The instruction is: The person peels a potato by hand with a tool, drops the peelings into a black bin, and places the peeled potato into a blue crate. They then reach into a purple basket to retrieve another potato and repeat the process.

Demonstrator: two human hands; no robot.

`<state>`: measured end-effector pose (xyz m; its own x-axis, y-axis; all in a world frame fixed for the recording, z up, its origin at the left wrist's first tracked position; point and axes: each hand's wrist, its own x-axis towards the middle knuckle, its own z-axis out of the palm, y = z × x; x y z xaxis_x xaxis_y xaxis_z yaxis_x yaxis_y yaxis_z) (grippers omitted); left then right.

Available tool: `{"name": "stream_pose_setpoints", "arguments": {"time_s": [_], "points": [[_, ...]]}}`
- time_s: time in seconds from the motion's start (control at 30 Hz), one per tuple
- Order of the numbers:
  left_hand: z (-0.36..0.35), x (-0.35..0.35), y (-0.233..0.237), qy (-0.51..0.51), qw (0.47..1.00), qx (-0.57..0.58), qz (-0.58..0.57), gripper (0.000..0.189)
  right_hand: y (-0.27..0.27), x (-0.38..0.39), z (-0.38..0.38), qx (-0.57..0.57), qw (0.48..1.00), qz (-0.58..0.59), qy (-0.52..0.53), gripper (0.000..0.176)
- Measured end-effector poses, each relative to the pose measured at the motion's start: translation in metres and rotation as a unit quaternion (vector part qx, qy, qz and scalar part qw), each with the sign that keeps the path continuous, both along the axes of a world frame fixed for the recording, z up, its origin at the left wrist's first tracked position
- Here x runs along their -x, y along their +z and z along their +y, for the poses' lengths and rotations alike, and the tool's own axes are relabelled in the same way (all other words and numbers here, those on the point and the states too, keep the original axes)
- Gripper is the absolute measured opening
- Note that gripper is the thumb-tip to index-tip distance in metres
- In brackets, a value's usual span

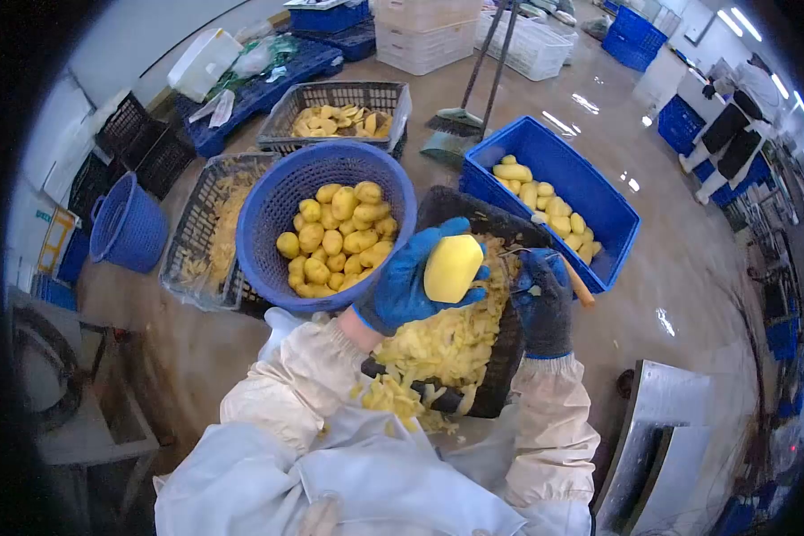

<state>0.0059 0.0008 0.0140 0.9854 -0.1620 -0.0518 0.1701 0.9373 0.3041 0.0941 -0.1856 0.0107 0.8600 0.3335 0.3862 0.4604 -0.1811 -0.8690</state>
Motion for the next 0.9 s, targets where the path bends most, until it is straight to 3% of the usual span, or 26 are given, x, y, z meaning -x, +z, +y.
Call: {"name": "stream_pose_setpoints", "arguments": {"time_s": [0.03, 0.07, 0.1, 0.27, 0.33, 0.47, 0.53, 0.57, 0.6, 0.63, 0.77, 0.8, 0.83, 0.87, 0.9], "points": [[0.003, 0.0, -0.004, 0.008, 1.0, 0.001, -0.001, 0.053, 0.004, 0.003, 0.004, 0.001, 1.0, -0.001, 0.008, 0.015], [0.005, -0.002, -0.012, -0.034, 0.997, 0.062, 0.01, 0.052, 0.012, 0.008, 0.008, -0.116, 0.978, 0.172, 0.033, 0.015], [0.006, -0.004, -0.019, -0.078, 0.989, 0.123, 0.022, 0.052, 0.018, 0.012, 0.01, -0.224, 0.912, 0.34, 0.055, 0.015], [0.0, -0.007, -0.029, 0.012, 0.999, 0.006, 0.032, 0.035, 0.003, 0.04, 0.03, -0.146, 0.947, 0.254, 0.135, 0.012], [0.002, -0.006, -0.034, 0.007, 0.999, -0.02, 0.035, 0.034, -0.003, 0.051, 0.039, 0.037, 0.987, 0.033, 0.154, 0.01], [-0.002, -0.009, -0.048, 0.012, 0.999, -0.017, 0.035, 0.03, -0.019, 0.036, 0.037, -0.02, 0.992, 0.071, 0.105, 0.011], [0.0, -0.01, -0.06, 0.01, 0.998, -0.025, 0.049, 0.031, -0.027, 0.017, 0.032, -0.069, 0.997, -0.044, -0.013, 0.008], [-0.006, 0.001, -0.049, 0.041, 0.98, -0.186, 0.053, 0.033, -0.028, -0.003, 0.022, -0.15, 0.987, 0.026, -0.05, 0.006], [-0.008, 0.003, -0.047, 0.03, 0.989, -0.132, 0.056, 0.033, -0.027, -0.017, 0.014, -0.229, 0.965, 0.096, -0.086, 0.005], [-0.008, 0.003, -0.046, 0.019, 0.995, -0.078, 0.058, 0.033, -0.02, -0.016, 0.014, -0.229, 0.965, 0.096, -0.084, 0.005], [0.0, -0.008, -0.067, 0.07, 0.99, -0.081, 0.094, 0.032, -0.006, 0.01, 0.017, -0.201, 0.958, 0.206, -0.002, 0.009], [0.002, -0.013, -0.082, 0.114, 0.955, -0.273, 0.003, 0.032, -0.002, 0.024, 0.023, -0.172, 0.954, 0.238, 0.052, 0.009], [0.002, -0.015, -0.09, 0.154, 0.875, -0.451, -0.089, 0.032, 0.0, 0.032, 0.029, -0.141, 0.946, 0.27, 0.108, 0.009], [-0.002, -0.006, -0.065, 0.111, 0.929, -0.349, -0.058, 0.033, -0.005, 0.035, 0.033, -0.14, 0.946, 0.271, 0.109, 0.009], [-0.003, -0.005, -0.058, 0.111, 0.928, -0.35, -0.058, 0.033, -0.015, 0.036, 0.036, -0.071, 0.966, 0.21, 0.133, 0.009]]}}
